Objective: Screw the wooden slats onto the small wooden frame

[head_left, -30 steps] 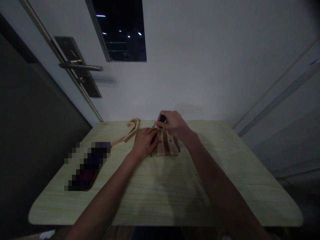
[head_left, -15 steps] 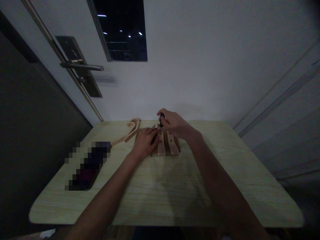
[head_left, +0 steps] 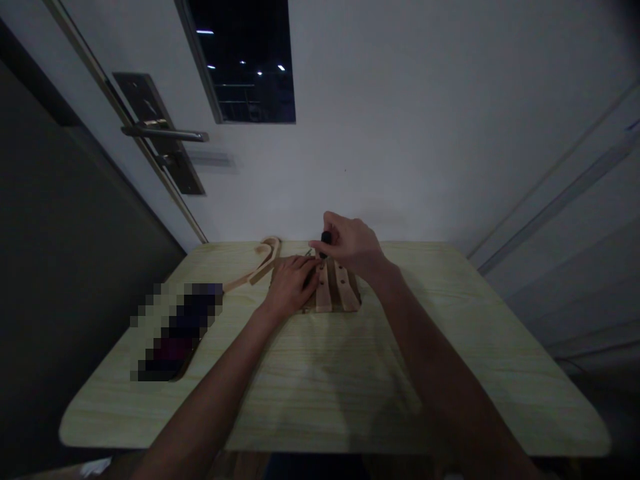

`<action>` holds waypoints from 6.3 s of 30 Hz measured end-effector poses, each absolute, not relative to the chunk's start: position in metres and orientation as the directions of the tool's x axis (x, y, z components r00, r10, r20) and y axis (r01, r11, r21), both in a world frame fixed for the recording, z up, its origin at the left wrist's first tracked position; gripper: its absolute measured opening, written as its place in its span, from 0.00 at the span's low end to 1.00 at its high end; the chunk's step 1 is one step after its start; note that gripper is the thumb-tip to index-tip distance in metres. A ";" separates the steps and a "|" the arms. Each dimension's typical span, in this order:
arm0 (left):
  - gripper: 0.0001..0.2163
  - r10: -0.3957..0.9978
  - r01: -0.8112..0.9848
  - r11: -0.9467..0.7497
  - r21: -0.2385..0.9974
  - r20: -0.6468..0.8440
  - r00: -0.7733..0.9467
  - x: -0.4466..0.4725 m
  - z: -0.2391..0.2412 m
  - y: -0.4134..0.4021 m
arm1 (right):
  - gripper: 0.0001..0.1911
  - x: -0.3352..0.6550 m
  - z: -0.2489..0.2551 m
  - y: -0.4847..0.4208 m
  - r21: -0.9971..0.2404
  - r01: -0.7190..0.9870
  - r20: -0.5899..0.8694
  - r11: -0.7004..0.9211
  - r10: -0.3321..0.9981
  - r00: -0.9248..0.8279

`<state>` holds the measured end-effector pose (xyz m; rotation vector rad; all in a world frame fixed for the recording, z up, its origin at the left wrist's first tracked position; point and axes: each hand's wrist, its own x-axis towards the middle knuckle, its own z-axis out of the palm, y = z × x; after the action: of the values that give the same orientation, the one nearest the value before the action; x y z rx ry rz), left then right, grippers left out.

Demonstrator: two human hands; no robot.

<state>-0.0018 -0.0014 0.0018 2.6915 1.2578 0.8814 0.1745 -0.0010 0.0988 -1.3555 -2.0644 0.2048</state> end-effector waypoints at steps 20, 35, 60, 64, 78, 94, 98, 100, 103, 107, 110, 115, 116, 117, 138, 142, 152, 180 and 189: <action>0.16 0.726 0.702 -0.661 0.265 0.464 0.509 -0.002 0.002 -0.002 | 0.13 0.184 0.105 0.001 -0.609 0.570 0.453 0.551 0.832 -0.320; 0.16 0.716 0.697 -0.670 0.255 0.470 0.517 -0.002 0.002 -0.002 | 0.08 0.181 0.105 0.002 -0.603 0.548 0.490 0.580 0.811 -0.319; 0.16 0.708 0.685 -0.678 0.266 0.488 0.511 -0.002 0.000 -0.002 | 0.16 0.182 0.099 0.007 -0.629 0.560 0.499 0.539 0.832 -0.241; 0.16 0.709 0.683 -0.679 0.270 0.483 0.514 -0.002 0.001 -0.002 | 0.05 0.183 0.100 0.006 -0.575 0.558 0.528 0.598 0.792 -0.305; 0.16 0.721 0.699 -0.664 0.266 0.474 0.505 -0.003 -0.001 -0.001 | 0.13 0.195 0.103 0.008 -0.568 0.493 0.459 0.658 0.751 -0.474; 0.16 0.730 0.692 -0.660 0.292 0.468 0.499 -0.001 0.000 -0.002 | 0.10 0.185 0.099 0.005 -0.612 0.564 0.489 0.554 0.826 -0.280; 0.16 0.731 0.695 -0.659 0.288 0.462 0.501 -0.002 -0.001 -0.002 | 0.07 0.185 0.101 0.006 -0.605 0.477 0.532 0.638 0.769 -0.354; 0.16 0.731 0.698 -0.658 0.283 0.464 0.501 -0.002 -0.001 -0.001 | 0.06 0.185 0.101 0.008 -0.602 0.462 0.519 0.651 0.759 -0.393; 0.16 0.729 0.698 -0.660 0.277 0.461 0.506 -0.003 -0.001 -0.001 | 0.06 0.186 0.101 0.010 -0.632 0.456 0.480 0.626 0.779 -0.404; 0.16 0.718 0.691 -0.670 0.271 0.472 0.511 -0.002 -0.001 -0.001 | 0.06 0.186 0.101 0.008 -0.720 0.387 0.436 0.576 0.810 -0.392; 0.16 0.713 0.691 -0.673 0.265 0.483 0.509 -0.003 -0.001 -0.001 | 0.10 0.186 0.101 0.007 -0.763 0.345 0.399 0.547 0.818 -0.415; 0.16 0.724 0.696 -0.664 0.271 0.467 0.509 -0.003 -0.001 -0.001 | 0.14 0.186 0.100 0.007 -0.741 0.374 0.416 0.557 0.819 -0.396; 0.16 0.724 0.696 -0.664 0.273 0.468 0.507 -0.003 -0.002 -0.001 | 0.14 0.186 0.100 0.007 -0.725 0.390 0.431 0.568 0.815 -0.387; 0.16 0.723 0.695 -0.665 0.275 0.471 0.505 -0.002 -0.002 -0.001 | 0.14 0.186 0.100 0.007 -0.709 0.406 0.445 0.577 0.812 -0.378; 0.16 0.729 0.695 -0.661 0.283 0.463 0.504 -0.001 0.001 -0.003 | 0.09 0.178 0.094 0.007 -0.592 0.589 0.496 0.550 0.825 -0.272; 0.16 0.734 0.701 -0.655 0.284 0.460 0.499 -0.001 0.001 -0.003 | 0.09 0.181 0.098 0.005 -0.602 0.568 0.471 0.562 0.824 -0.316; 0.16 0.731 0.696 -0.661 0.283 0.455 0.509 -0.001 0.003 -0.003 | 0.07 0.182 0.105 0.000 -0.579 0.612 0.448 0.539 0.837 -0.314; 0.16 0.724 0.707 -0.659 0.256 0.472 0.503 -0.001 0.000 -0.002 | 0.05 0.180 0.099 0.006 -0.567 0.507 0.499 0.649 0.760 -0.416; 0.17 0.719 0.700 -0.667 0.255 0.466 0.516 -0.002 0.000 -0.001 | 0.06 0.177 0.086 0.018 -0.534 0.458 0.626 0.711 0.697 -0.351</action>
<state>-0.0018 -0.0009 -0.0001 2.7042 1.2662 0.8570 0.1769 0.0182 0.0861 -0.8824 -2.0097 0.3321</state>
